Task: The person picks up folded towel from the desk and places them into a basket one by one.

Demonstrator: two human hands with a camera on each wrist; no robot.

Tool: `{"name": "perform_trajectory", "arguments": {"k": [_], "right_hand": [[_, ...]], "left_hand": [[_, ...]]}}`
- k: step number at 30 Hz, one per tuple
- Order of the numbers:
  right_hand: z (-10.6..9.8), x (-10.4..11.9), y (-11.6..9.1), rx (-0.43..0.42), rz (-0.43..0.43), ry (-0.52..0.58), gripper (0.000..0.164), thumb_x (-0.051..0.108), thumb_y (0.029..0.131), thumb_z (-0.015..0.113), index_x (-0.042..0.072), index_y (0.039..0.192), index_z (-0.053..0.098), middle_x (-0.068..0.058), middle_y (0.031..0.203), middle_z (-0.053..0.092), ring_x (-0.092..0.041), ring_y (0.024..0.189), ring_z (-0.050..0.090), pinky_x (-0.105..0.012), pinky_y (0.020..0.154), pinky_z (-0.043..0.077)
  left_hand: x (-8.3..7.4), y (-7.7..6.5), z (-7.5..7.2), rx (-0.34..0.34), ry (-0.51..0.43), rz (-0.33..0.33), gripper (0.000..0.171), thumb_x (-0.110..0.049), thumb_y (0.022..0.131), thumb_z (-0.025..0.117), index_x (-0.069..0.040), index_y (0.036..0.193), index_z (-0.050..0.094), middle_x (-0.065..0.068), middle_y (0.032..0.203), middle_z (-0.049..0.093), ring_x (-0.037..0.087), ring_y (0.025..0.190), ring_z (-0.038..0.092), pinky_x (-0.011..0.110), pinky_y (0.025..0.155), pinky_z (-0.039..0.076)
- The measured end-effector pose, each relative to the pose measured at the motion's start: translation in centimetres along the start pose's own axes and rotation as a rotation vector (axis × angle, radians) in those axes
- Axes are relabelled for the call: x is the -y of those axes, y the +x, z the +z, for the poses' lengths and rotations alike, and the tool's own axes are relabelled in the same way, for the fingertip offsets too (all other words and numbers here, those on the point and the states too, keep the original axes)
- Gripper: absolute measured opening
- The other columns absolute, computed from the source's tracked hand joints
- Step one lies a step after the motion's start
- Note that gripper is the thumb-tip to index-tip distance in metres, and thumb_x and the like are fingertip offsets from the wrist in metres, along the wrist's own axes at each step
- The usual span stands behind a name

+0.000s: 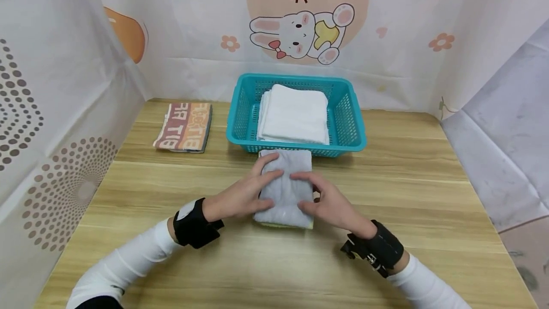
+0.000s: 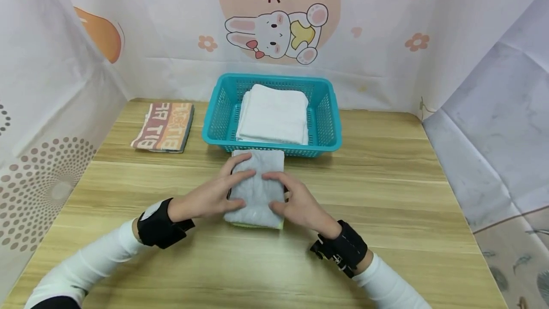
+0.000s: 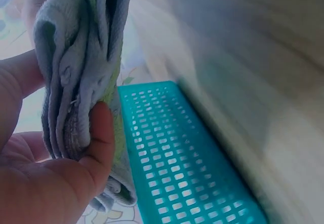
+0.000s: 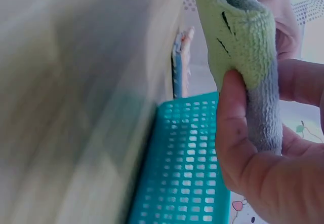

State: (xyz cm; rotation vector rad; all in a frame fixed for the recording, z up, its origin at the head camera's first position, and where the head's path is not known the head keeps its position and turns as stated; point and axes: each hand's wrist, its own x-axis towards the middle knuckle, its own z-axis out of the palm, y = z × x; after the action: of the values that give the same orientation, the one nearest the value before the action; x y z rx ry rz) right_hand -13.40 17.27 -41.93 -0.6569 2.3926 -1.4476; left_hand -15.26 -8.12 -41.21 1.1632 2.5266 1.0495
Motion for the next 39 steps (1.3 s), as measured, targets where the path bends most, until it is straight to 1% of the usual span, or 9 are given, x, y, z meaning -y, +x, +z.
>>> {"name": "perform_trajectory", "arguments": {"k": [7, 9, 13, 14, 16, 20, 23, 31, 39], "right_hand": [[-1.2, 0.2, 1.4, -0.059, -0.053, 0.010, 0.059, -0.007, 0.086, 0.069, 0.009, 0.141, 0.052, -0.016, 0.139, 0.046, -0.031, 0.107, 0.054, -0.034, 0.079, 0.053], [-1.5, 0.2, 2.0, -0.090, -0.066, 0.021, 0.060, -0.008, 0.086, 0.068, 0.008, 0.141, 0.053, -0.015, 0.140, 0.047, -0.031, 0.110, 0.053, -0.036, 0.082, 0.052], [-2.1, 0.2, 3.2, -0.160, -0.077, 0.030, 0.060, -0.011, 0.086, 0.066, 0.008, 0.142, 0.053, -0.014, 0.143, 0.047, -0.030, 0.112, 0.055, -0.034, 0.084, 0.051], [-2.2, 0.2, 3.5, -0.175, -0.073, 0.032, 0.061, -0.011, 0.085, 0.066, 0.008, 0.142, 0.053, -0.013, 0.143, 0.047, -0.030, 0.110, 0.056, -0.034, 0.083, 0.051], [-2.5, 0.1, 4.0, -0.199, -0.070, 0.031, 0.061, -0.011, 0.085, 0.065, 0.008, 0.142, 0.054, -0.013, 0.143, 0.046, -0.030, 0.108, 0.056, -0.033, 0.082, 0.051], [-3.0, 0.2, 5.0, -0.229, -0.057, 0.010, 0.061, -0.011, 0.086, 0.065, 0.010, 0.141, 0.054, -0.012, 0.142, 0.046, -0.029, 0.110, 0.053, -0.037, 0.085, 0.048], [-3.5, 0.2, 5.7, -0.245, -0.055, -0.007, 0.060, -0.009, 0.086, 0.064, 0.011, 0.142, 0.054, -0.012, 0.145, 0.045, -0.028, 0.112, 0.050, -0.040, 0.087, 0.046], [-5.1, 0.3, 7.0, -0.283, -0.051, -0.022, 0.060, -0.008, 0.087, 0.063, 0.011, 0.143, 0.052, -0.014, 0.144, 0.044, -0.031, 0.105, 0.054, -0.041, 0.081, 0.049], [-5.9, -0.2, 8.3, -0.340, -0.036, -0.042, 0.060, -0.006, 0.088, 0.063, 0.011, 0.144, 0.051, -0.015, 0.142, 0.047, -0.033, 0.094, 0.059, -0.029, 0.074, 0.050]], "left_hand": [[0.1, 1.5, -1.0, -0.119, 0.004, 0.039, 0.062, -0.001, 0.086, 0.075, 0.006, 0.141, 0.048, 0.022, 0.160, 0.008, 0.037, 0.147, 0.018, 0.046, 0.108, 0.040], [0.3, 1.9, -1.1, -0.172, -0.023, 0.014, 0.063, 0.000, 0.085, 0.075, 0.004, 0.142, 0.047, 0.023, 0.160, 0.005, 0.038, 0.143, 0.027, 0.047, 0.106, 0.041], [0.7, 2.8, -1.4, -0.301, -0.121, -0.083, 0.064, -0.001, 0.085, 0.074, -0.002, 0.144, 0.047, 0.027, 0.160, 0.002, 0.040, 0.146, 0.022, 0.051, 0.105, 0.041], [0.8, 3.1, -1.5, -0.326, -0.147, -0.103, 0.063, -0.001, 0.085, 0.074, -0.002, 0.143, 0.048, 0.028, 0.160, 0.005, 0.040, 0.146, 0.021, 0.052, 0.105, 0.041], [1.1, 3.6, -1.9, -0.357, -0.187, -0.125, 0.060, -0.001, 0.085, 0.074, -0.003, 0.140, 0.051, 0.027, 0.158, 0.019, 0.038, 0.149, 0.016, 0.052, 0.107, 0.038], [1.7, 5.0, -2.7, -0.340, -0.255, -0.136, 0.051, 0.001, 0.085, 0.072, -0.005, 0.134, 0.056, 0.015, 0.142, 0.050, 0.028, 0.131, 0.044, 0.043, 0.100, 0.043], [2.1, 5.9, -3.3, -0.316, -0.299, -0.135, 0.046, 0.001, 0.088, 0.068, -0.006, 0.132, 0.057, 0.009, 0.135, 0.057, 0.023, 0.117, 0.052, 0.038, 0.095, 0.045], [2.8, 8.1, -4.3, -0.243, -0.227, -0.106, 0.047, 0.005, 0.094, 0.060, -0.005, 0.139, 0.048, 0.010, 0.143, 0.050, 0.022, 0.135, 0.043, 0.035, 0.108, 0.038], [3.3, 10.1, -5.3, -0.195, -0.149, -0.105, 0.069, 0.003, 0.089, 0.067, -0.004, 0.150, 0.035, 0.013, 0.153, 0.039, 0.024, 0.142, 0.034, 0.038, 0.114, 0.031]]}}
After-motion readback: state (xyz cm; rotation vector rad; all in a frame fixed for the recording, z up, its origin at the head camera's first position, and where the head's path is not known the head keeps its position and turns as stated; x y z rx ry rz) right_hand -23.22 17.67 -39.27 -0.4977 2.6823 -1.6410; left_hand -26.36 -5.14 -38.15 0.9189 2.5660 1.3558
